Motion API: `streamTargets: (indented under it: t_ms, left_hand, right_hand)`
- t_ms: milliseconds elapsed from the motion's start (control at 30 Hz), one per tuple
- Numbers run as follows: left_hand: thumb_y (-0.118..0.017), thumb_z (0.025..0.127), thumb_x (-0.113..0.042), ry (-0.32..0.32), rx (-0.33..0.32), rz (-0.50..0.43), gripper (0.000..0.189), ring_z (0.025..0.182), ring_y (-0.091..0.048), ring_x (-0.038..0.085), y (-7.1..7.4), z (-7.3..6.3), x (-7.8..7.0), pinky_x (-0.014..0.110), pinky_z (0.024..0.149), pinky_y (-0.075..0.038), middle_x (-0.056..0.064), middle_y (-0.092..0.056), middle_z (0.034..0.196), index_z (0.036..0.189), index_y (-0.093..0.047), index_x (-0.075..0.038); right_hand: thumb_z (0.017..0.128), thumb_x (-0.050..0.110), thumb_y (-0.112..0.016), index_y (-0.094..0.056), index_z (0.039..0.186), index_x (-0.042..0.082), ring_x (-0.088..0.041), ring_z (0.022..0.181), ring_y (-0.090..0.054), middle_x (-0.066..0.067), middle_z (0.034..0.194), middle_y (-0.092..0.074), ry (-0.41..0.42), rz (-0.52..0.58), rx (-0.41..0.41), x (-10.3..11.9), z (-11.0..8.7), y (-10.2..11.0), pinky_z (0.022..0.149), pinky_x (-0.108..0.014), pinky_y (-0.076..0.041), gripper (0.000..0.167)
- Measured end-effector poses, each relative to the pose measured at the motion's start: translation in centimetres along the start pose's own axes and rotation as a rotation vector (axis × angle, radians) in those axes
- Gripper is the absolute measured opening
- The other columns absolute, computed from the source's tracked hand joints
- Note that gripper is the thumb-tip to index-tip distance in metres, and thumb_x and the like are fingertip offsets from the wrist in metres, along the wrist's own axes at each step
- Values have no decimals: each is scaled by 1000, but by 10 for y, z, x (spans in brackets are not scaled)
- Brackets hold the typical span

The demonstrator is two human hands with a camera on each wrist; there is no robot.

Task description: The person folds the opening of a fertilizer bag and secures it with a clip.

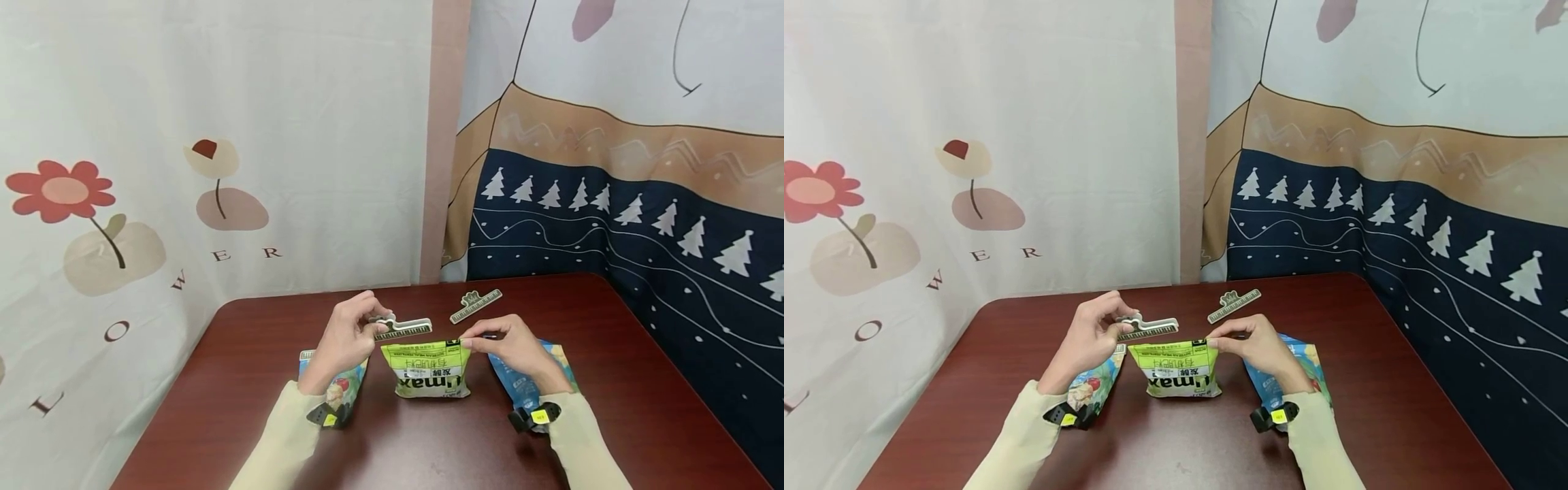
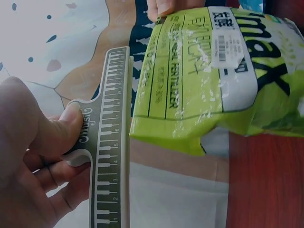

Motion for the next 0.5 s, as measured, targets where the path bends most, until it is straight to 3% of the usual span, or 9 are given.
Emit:
streamTargets:
  t_ms: [233,500]
  left_hand:
    - [-59,85,20,-22,-16,22,35,71,-64,9,-5,-2,-6,23,64,-57,-4,-62,86,83,-69,-13]
    - [-59,83,20,-79,-20,60,36,71,-63,4,-11,-3,-11,22,59,-51,-5,-63,87,84,-68,-15]
  right_hand:
    - [91,21,-78,-82,100,15,-19,83,-72,-3,95,-79,-26,-12,-10,-2,1,0,73,-34,-61,12]
    - [92,19,-78,-82,101,11,-16,82,-71,-5,95,-79,-24,-17,-15,-2,2,1,72,-32,-61,13]
Point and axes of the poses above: each hand's wrist, its own z-axis towards the middle knuckle, its own y-axis out of the back of the hand, x = y × z, the point moved 7 cm from there along z, towards the middle knuckle
